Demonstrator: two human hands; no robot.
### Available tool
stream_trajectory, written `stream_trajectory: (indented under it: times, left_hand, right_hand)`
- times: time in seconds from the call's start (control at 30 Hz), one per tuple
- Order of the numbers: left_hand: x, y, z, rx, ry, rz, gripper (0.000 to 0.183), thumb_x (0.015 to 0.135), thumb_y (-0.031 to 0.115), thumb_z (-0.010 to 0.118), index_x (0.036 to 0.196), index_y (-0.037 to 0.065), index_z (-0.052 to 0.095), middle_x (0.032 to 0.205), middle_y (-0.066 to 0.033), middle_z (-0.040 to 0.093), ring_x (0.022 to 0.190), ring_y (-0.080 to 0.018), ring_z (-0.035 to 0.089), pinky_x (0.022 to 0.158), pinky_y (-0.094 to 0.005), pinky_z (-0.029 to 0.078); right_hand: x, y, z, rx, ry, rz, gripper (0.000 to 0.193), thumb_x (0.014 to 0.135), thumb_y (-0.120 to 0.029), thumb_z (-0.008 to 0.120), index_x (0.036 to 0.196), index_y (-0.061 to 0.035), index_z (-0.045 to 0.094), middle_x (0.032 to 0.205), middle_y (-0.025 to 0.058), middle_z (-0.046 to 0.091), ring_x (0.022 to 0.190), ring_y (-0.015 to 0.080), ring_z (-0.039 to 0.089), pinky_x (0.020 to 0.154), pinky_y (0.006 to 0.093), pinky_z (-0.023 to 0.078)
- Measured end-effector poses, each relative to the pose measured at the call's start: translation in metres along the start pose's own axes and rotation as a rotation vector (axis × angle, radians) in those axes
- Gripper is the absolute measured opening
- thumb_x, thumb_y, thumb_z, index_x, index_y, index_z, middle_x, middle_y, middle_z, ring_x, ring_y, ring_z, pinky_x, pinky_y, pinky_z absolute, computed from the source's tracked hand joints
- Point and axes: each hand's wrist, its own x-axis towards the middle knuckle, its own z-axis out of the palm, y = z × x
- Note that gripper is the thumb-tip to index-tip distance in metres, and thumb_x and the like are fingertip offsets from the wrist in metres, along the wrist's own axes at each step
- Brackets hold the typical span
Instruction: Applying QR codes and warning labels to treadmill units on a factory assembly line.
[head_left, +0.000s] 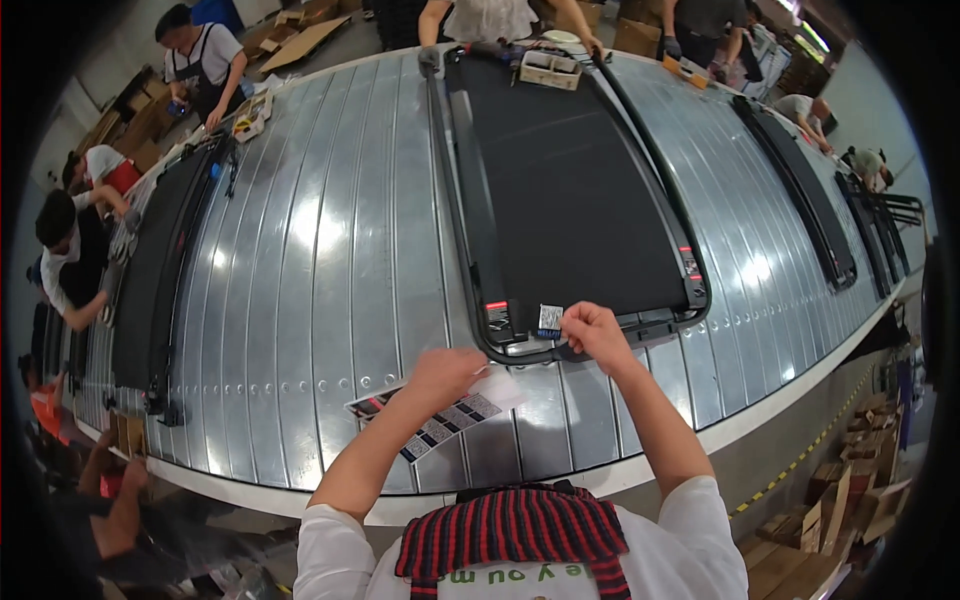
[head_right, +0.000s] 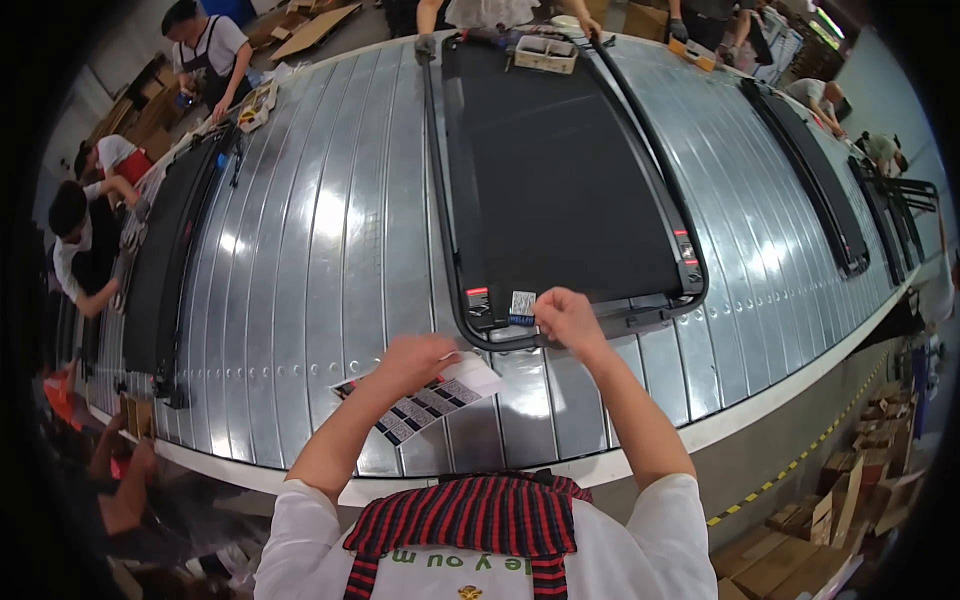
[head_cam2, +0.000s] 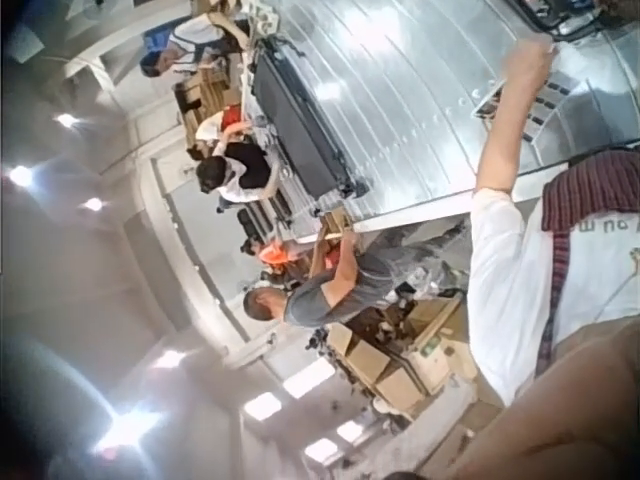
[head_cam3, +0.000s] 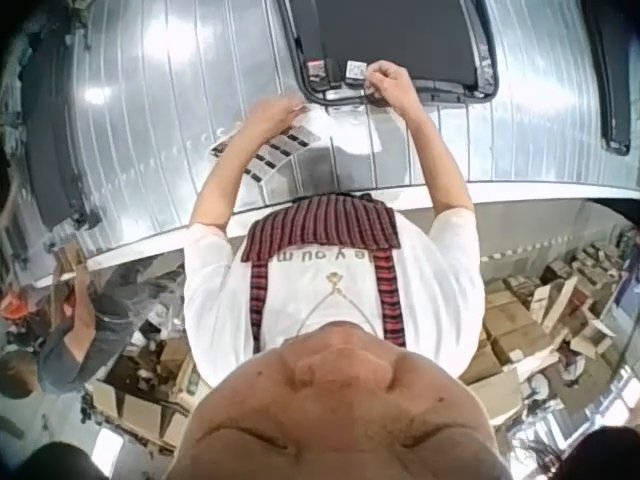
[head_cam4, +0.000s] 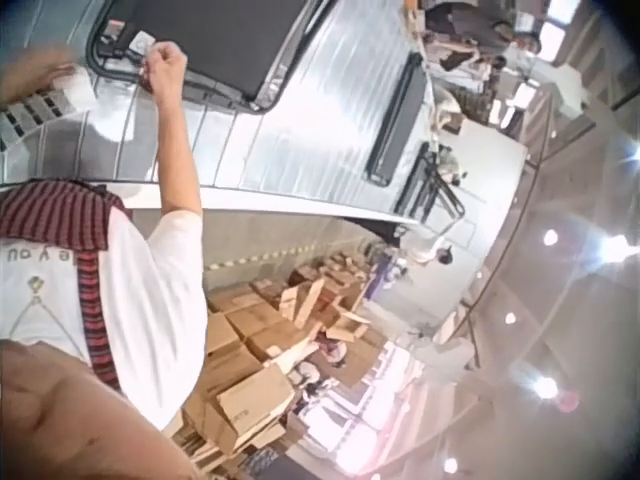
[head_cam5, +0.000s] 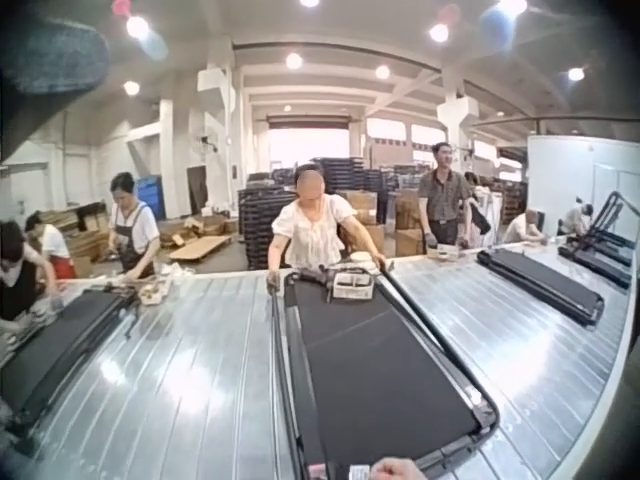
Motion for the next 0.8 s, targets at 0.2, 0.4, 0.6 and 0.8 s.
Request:
stream_trajectory:
  times: [0.2,0.4,0.6,0.8]
  left_hand:
    - [0.035,-0.021,0.014,-0.01,0.025,0.004,0.014,0.081,0.019,0.059,0.08,0.006,0.058,0.118,-0.0065,0.058,0.086,-0.0301,0.062,0.067,-0.042,0.049]
    - [0.056,-0.042,0.026,-0.014,0.027,0.004,0.013,0.08,0.018,0.058,0.078,0.005,0.057,0.12,-0.0071,0.056,0.085,-0.0302,0.061,0.067,-0.0417,0.049]
    - [0.056,-0.059,0.036,-0.028,0.068,0.023,0.014,0.079,0.018,0.057,0.077,0.005,0.056,0.118,-0.0084,0.057,0.084,-0.0302,0.061,0.067,-0.0414,0.05]
    - [0.056,-0.066,0.039,-0.038,0.09,0.064,0.016,0.08,0.02,0.057,0.076,0.004,0.055,0.116,-0.0092,0.058,0.082,-0.0299,0.061,0.066,-0.0412,0.05]
  right_hand:
    - [0.083,0.003,0.02,-0.017,-0.121,0.136,0.011,0.082,-0.012,0.06,0.078,-0.0026,0.057,0.061,0.001,0.053,0.049,0.0063,0.046,0.043,0.0203,0.036]
    - [0.129,0.004,0.03,-0.086,-0.217,0.239,0.012,0.083,-0.013,0.06,0.078,-0.003,0.056,0.056,0.0003,0.05,0.044,0.0057,0.042,0.039,0.0206,0.029]
    - [0.145,0.014,0.046,-0.074,-0.254,0.3,0.011,0.083,-0.012,0.061,0.079,-0.002,0.057,0.053,0.0002,0.048,0.041,0.0052,0.04,0.036,0.0209,0.024]
    - [0.152,0.017,0.049,-0.066,-0.224,0.326,0.011,0.083,-0.011,0.061,0.079,-0.001,0.057,0.052,0.0007,0.047,0.039,0.0051,0.038,0.034,0.0208,0.023]
